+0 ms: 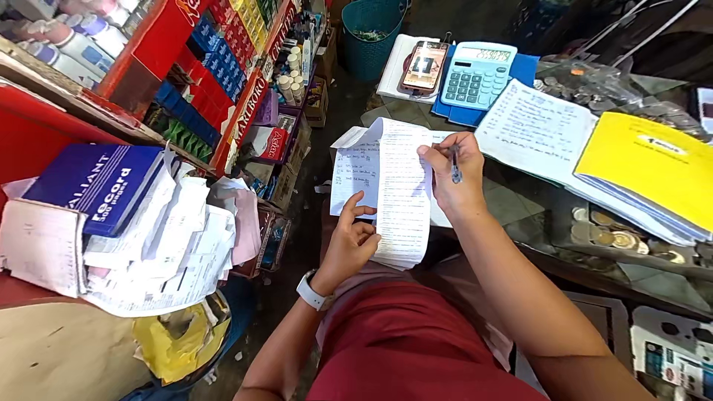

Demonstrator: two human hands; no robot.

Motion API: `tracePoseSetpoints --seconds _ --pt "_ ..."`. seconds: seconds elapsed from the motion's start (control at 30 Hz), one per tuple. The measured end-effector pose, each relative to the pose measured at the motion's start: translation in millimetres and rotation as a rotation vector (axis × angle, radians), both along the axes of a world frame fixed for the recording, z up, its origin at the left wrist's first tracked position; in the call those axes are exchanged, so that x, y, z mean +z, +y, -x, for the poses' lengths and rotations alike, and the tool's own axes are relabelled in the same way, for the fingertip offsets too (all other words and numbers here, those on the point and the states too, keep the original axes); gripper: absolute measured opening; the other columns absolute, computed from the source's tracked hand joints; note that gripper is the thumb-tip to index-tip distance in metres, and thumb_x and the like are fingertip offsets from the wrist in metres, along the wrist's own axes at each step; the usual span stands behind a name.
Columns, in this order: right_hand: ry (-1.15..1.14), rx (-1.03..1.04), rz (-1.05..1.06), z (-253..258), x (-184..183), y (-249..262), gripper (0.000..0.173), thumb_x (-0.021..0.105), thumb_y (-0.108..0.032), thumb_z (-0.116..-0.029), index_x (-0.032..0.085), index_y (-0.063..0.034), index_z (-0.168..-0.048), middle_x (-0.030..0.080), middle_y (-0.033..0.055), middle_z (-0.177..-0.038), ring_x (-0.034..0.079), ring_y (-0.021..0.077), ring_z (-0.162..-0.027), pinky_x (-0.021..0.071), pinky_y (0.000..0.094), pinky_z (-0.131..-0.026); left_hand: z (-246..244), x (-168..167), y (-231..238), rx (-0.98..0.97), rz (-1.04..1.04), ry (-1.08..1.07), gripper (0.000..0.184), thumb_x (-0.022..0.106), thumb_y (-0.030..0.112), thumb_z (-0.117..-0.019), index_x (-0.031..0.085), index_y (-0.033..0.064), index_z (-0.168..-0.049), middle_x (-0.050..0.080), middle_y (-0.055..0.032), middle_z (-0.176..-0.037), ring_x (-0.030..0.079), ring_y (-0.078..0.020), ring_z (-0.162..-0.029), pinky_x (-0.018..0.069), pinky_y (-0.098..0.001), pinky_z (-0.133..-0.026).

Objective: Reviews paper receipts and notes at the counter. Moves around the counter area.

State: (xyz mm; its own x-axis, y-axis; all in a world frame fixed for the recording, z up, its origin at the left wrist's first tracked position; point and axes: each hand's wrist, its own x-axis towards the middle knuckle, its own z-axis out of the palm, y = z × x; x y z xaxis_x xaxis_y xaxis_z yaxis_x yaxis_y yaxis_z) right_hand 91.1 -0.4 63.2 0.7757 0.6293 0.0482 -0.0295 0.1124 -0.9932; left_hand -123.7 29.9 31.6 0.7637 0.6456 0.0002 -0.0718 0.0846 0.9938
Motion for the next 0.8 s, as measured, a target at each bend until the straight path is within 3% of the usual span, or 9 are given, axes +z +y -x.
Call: tracePoseSetpoints --seconds 0.23,0.37,0.47,0.67,0.8 --pt "-0.006 -0.017 0.027 -6 -2 2 0.029 0.069 0.000 -0.0930 0.045 -0.0142 -0.100 0.056 -0.0070 -0.084 0.057 -0.0029 -0.067 0.0518 0.0143 -0.064 -2 3 1 0.012 -0.003 -0.063 0.061 0.059 -0.012 -0.0885 0.035 -0.0038 -0.144 0.055 -0.0148 -0.132 0.069 -0.0101 -0.089 0.0606 -0.0261 -0.079" --pt "-0.008 -0.025 0.044 -8 -3 2 0.029 0.070 0.000 -0.0925 0.045 -0.0135 -0.100 0.056 -0.0064 -0.084 0.056 -0.0033 -0.067 0.0506 0.0133 -0.062 -3 3 2 0.015 -0.007 -0.047 0.042 0.059 -0.011 -0.0893 0.050 -0.0061 -0.130 0.067 -0.0121 -0.116 0.069 -0.0087 -0.085 0.0596 -0.0256 -0.077" --pt "0.007 -0.030 0.058 -9 -3 2 0.029 0.069 0.000 -0.0933 0.045 -0.0140 -0.100 0.056 -0.0063 -0.084 0.056 -0.0032 -0.065 0.0498 0.0134 -0.061 -3 4 4 0.008 -0.080 -0.033 0.030 0.059 -0.010 -0.0888 0.064 -0.0097 -0.119 0.056 -0.0139 -0.130 0.065 -0.0043 -0.093 0.0586 -0.0202 -0.083" --pt "0.033 -0.028 0.035 -12 -7 4 0.029 0.069 0.000 -0.0926 0.046 -0.0142 -0.100 0.057 -0.0065 -0.083 0.059 -0.0017 -0.067 0.0542 0.0163 -0.064 -5 10 7 0.026 -0.118 -0.022 0.036 0.057 -0.011 -0.0891 0.064 -0.0102 -0.125 0.059 -0.0135 -0.129 0.065 -0.0029 -0.091 0.0578 -0.0193 -0.083" --pt "0.085 0.017 0.064 -11 -4 3 0.020 0.066 -0.012 -0.0989 0.047 -0.0151 -0.100 0.059 -0.0072 -0.079 0.060 -0.0004 -0.061 0.0553 0.0178 -0.060 -8 16 10 0.066 -0.155 -0.042 0.035 0.058 -0.010 -0.0885 0.065 -0.0101 -0.123 0.061 -0.0143 -0.129 0.066 -0.0036 -0.092 0.0581 -0.0205 -0.083"
